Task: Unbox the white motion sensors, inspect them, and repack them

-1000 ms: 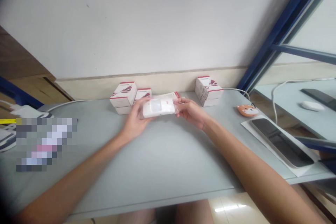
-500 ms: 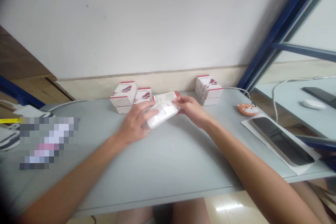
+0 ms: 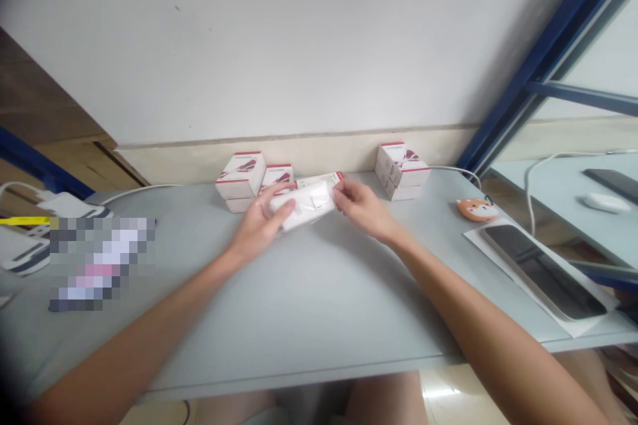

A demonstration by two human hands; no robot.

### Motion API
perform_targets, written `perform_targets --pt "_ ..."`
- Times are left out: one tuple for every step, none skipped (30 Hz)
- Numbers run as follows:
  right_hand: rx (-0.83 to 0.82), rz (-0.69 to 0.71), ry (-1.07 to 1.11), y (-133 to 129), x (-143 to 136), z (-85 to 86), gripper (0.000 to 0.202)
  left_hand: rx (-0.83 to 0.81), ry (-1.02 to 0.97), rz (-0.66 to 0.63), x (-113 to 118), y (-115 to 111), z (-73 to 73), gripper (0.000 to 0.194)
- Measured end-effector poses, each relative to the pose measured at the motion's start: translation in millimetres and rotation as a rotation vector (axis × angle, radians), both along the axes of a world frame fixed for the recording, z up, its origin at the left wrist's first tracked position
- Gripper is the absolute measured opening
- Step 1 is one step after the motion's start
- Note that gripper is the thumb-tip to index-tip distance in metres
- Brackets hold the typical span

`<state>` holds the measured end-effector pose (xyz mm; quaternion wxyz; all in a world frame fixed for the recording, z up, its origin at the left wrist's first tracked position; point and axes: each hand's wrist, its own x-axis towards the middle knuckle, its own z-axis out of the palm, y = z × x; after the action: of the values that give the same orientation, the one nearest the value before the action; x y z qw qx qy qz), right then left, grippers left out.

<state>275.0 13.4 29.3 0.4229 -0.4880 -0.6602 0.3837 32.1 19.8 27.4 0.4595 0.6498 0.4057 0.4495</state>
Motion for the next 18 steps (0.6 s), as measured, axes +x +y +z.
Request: perform_targets --pt "0.019 -0.001 -0.016 0 0 0.7 0.038 -0.123 -0.068 -0.049 0 0 1.8 0.06" --pt "0.032 -0.007 -0.03 -1 -1 1.7 0.038 -0.246 -0.143 -0.104 1 1 3.7 0.063" --pt "0.038 -0.014 -0.039 -2 -1 2.9 0.036 -0.355 -0.222 -0.161 1 0 5.8 0.065" --pt "0.04 -0.02 -0.044 -2 -1 4.1 0.035 -0.445 -0.297 -0.219 0 0 7.9 0.065" --pt "0.041 -0.021 -0.046 -3 -2 5.0 0.034 -0.518 -0.363 -0.279 -1 -1 10.0 0.065" --pt "0.045 -0.017 -0.045 -3 -2 5.5 0.033 -0.574 -0.421 -0.334 -2 -1 11.9 0.063" --pt "0.05 -0.009 -0.042 -3 -3 5.6 0.031 -0.618 -0.479 -0.381 -3 -2 13.6 0.061" --pt "0.053 -0.002 -0.034 -3 -4 5.2 0.03 -0.652 -0.537 -0.42 -5 -3 15.0 0.058" --pt "0.05 0.004 -0.016 -2 -4 4.4 0.028 -0.674 -0.593 -0.457 -7 -3 16.1 0.056" --pt "0.039 0.007 0.011 -2 -5 3.4 0.027 -0.683 -0.643 -0.495 -9 -3 16.9 0.054" --pt "0.017 0.008 0.046 -2 -6 2.1 0.027 -0.674 -0.679 -0.534 -11 -4 17.2 0.053" --pt "-0.013 0.009 0.09 -1 -7 0.8 0.028 -0.646 -0.686 -0.575 -13 -4 17.2 0.051" --pt "-0.048 0.01 0.144 -1 -9 -0.6 0.029 -0.603 -0.655 -0.609 -13 -5 16.7 0.048" --pt "-0.083 0.009 0.202 0 -9 -2.1 0.029 -0.547 -0.59 -0.622 -13 -5 15.8 0.045" --pt "-0.113 0.005 0.255 0 -10 -3.5 0.029 -0.479 -0.498 -0.597 -12 -6 14.5 0.041" --pt "-0.133 -0.005 0.3 1 -10 -4.9 0.03 -0.403 -0.388 -0.531 -9 -6 12.9 0.037" --pt "-0.141 -0.023 0.334 1 -10 -6.2 0.03 -0.322 -0.269 -0.434 -7 -7 11.0 0.035" --pt "-0.135 -0.047 0.349 2 -10 -7.2 0.032 -0.244 -0.156 -0.322 -3 -8 9.0 0.039"
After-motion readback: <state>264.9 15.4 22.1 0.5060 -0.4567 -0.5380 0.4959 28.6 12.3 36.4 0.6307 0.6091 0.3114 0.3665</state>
